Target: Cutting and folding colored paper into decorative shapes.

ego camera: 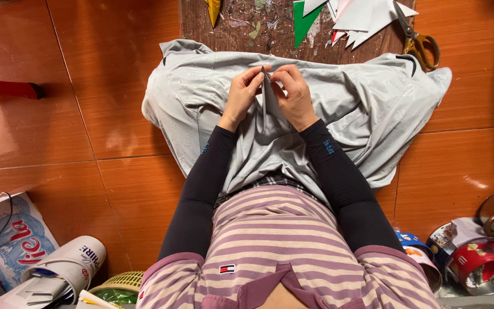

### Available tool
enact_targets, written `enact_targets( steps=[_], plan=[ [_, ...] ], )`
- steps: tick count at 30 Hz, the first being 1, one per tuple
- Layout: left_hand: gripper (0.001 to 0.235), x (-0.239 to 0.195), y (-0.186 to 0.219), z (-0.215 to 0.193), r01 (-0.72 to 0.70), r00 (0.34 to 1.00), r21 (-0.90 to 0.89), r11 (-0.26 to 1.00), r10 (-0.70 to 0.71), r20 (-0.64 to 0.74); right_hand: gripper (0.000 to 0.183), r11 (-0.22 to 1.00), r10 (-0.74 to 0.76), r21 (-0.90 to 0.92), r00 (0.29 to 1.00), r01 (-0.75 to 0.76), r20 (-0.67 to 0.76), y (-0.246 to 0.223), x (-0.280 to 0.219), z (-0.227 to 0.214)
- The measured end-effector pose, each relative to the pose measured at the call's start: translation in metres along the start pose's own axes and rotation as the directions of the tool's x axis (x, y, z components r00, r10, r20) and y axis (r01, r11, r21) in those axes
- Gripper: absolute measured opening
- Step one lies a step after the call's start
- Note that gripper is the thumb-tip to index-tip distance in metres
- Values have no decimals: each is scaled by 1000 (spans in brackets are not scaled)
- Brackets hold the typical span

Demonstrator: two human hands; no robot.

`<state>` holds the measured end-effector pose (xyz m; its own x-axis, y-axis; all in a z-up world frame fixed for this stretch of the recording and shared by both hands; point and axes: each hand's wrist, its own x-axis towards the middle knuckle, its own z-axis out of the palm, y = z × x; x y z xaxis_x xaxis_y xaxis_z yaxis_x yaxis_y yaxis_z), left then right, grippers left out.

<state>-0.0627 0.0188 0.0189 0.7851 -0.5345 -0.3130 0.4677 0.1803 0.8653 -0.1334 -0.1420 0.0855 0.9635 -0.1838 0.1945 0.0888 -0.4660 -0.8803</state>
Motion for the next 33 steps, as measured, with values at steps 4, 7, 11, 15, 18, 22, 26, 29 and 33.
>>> enact_targets(
  steps=[4, 7, 11, 15, 18, 22, 26, 29, 33],
  plan=[
    [27, 1, -3, -1, 2, 1000, -1, 1000, -2, 0, 21, 975, -92, -207, 995, 81, -41, -1, 1, 2],
    [28, 2, -3, -1, 13, 1000, -3, 1000, -13, -3, 17, 939, -140, -318, 990, 133, 1, 6, -1, 4],
    [27, 3, -6, -3, 9, 1000, -10, 1000, -9, -8, 12, 927, -91, -359, 994, 108, 62, 17, -9, 9],
    [26, 4, -10, -5, -9, 1000, 13, 1000, 10, -15, 14, 976, 105, -205, 986, -77, 129, 16, -12, 9],
    [26, 3, -6, -4, -3, 1000, 16, 1000, 4, -22, 16, 978, 194, -104, 968, -179, 161, 12, -11, 6],
    [27, 6, -14, -7, 17, 999, -6, 1000, -17, -36, 18, 975, 215, -86, 962, -203, 170, 22, -13, 6],
    [34, -3, 8, 5, 14, 998, 26, 1000, -13, -67, 23, 948, 319, -61, 937, -313, 144, 24, -11, 5],
    [41, -3, 9, 6, -53, 992, 166, 985, 70, -101, 25, 935, 356, -38, 927, -354, 122, 26, -10, 6],
    [34, 0, 0, 4, -133, 973, 313, 941, 185, -142, 23, 939, 343, -1, 936, -344, 77, 28, -10, 5]
  ],
)
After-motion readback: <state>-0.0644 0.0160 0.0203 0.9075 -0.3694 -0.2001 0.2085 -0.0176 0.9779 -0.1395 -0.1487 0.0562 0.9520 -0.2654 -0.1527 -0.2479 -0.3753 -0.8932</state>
